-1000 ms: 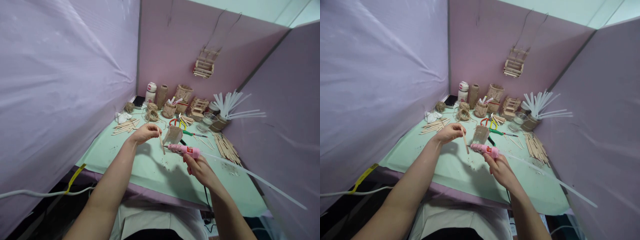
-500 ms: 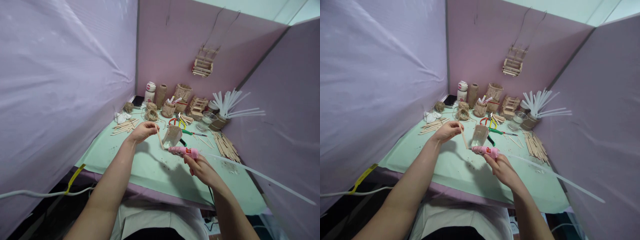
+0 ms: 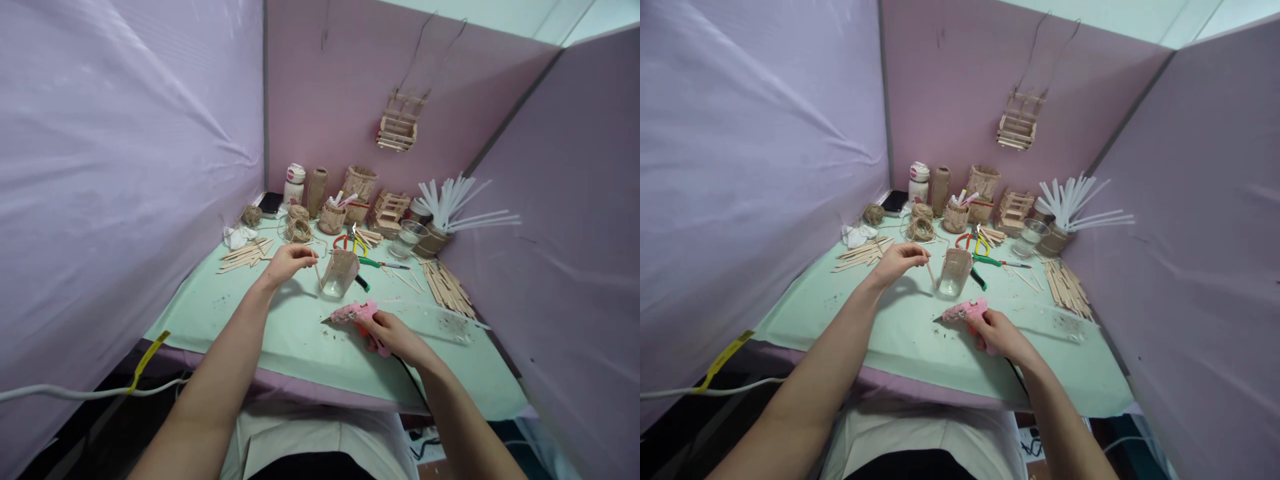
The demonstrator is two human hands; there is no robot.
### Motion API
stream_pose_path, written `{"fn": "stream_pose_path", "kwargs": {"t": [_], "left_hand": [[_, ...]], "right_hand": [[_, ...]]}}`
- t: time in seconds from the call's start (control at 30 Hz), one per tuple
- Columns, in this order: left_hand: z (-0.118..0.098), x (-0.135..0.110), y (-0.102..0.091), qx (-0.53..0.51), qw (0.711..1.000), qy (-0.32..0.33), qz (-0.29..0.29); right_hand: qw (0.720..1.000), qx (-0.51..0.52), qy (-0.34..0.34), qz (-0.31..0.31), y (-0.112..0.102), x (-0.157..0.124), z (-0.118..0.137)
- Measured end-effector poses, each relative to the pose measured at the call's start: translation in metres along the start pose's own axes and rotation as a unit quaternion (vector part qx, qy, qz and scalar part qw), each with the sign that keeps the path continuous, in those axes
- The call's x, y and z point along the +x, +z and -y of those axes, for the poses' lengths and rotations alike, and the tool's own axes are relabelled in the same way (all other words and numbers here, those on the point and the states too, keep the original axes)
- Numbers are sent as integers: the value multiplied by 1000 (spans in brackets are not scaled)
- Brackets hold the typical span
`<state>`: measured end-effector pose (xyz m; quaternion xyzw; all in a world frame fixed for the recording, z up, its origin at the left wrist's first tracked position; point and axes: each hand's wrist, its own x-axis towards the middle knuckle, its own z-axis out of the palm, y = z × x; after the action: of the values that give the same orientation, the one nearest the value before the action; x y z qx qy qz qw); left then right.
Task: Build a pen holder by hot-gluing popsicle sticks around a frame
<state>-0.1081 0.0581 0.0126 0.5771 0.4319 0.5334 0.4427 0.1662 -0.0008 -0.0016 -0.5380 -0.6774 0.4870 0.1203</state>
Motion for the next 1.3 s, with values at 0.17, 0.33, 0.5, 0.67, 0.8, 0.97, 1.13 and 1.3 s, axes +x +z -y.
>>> {"fn": "stream_pose_path", "kwargs": {"t": [0.17,0.33,0.5,0.67,0.8,0.97,1.13,1.3], "left_hand": [[1,-2,7,12,1000,23,4],[3,-4,14,59,997,52,-5],[3,-6,18,111,991,81,0],[4,-6,21,131,988,86,7],[6,-6,22,141,984,107,9],[6,-7,24,175,976,129,12],[5,-8,25,186,973,137,16],[6,-8,26,199,968,153,17]], "right_hand": [[979,-151,-53,-128,7,-3,-7],[926,-297,-96,-210,14,-9,-14],[893,-316,-158,-278,8,-11,-9],[860,-244,-278,-352,-6,4,20],[835,-226,-345,-364,-4,24,38],[818,-239,-389,-350,4,43,44],[816,-252,-385,-350,7,54,44],[816,-261,-376,-352,10,57,44]]}}
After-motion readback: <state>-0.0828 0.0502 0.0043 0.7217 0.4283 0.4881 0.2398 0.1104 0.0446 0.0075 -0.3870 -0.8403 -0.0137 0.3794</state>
